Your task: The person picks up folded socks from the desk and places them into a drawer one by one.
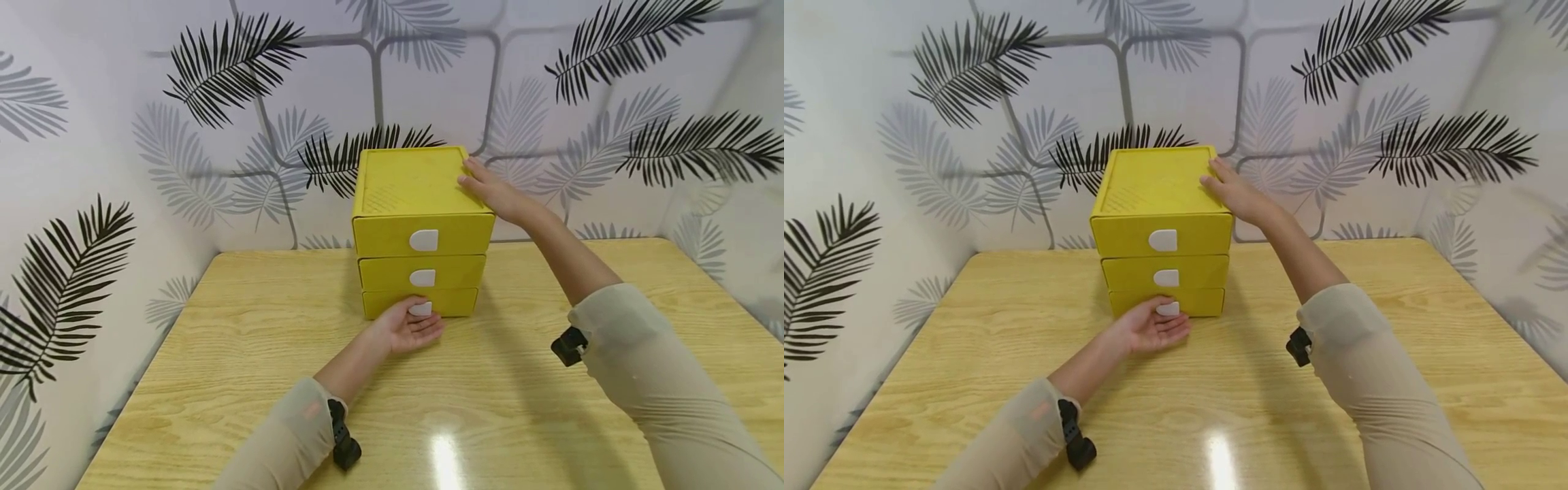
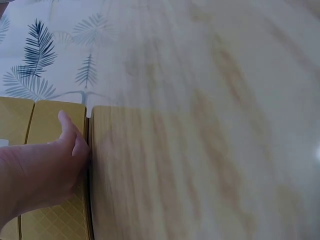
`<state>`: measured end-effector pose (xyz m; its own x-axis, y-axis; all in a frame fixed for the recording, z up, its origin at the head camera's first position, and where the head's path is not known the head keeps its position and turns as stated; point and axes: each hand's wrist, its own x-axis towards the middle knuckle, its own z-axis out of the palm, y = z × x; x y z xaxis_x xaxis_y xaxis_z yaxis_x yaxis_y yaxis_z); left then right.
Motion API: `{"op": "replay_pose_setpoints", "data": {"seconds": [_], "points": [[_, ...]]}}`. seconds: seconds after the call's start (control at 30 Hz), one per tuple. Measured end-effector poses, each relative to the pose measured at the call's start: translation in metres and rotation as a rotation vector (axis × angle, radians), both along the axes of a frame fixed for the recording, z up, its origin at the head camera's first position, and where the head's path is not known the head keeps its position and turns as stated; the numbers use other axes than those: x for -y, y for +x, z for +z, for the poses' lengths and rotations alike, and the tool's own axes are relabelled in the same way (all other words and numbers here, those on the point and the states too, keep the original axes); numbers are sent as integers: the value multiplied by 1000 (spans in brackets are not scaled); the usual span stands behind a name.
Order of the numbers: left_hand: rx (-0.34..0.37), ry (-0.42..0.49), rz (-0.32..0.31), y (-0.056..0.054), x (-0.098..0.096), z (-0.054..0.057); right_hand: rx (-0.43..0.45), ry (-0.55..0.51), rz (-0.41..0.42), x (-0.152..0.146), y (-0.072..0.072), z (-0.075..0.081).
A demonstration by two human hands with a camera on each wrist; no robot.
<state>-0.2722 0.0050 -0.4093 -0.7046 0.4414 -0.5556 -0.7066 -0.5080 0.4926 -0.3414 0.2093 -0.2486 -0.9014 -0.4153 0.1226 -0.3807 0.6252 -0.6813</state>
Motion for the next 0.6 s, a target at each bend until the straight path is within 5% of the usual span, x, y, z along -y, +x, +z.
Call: {"op": "replay_pose_setpoints", "data": {"seconds": [0.23,0.6], "points": [[-96,-63,-122,1,9,-4,-9,9,-3,-1,0,-1],[-233,-228,-300,1,56,-5,-19,23,-37,-4,-5,0]]}}
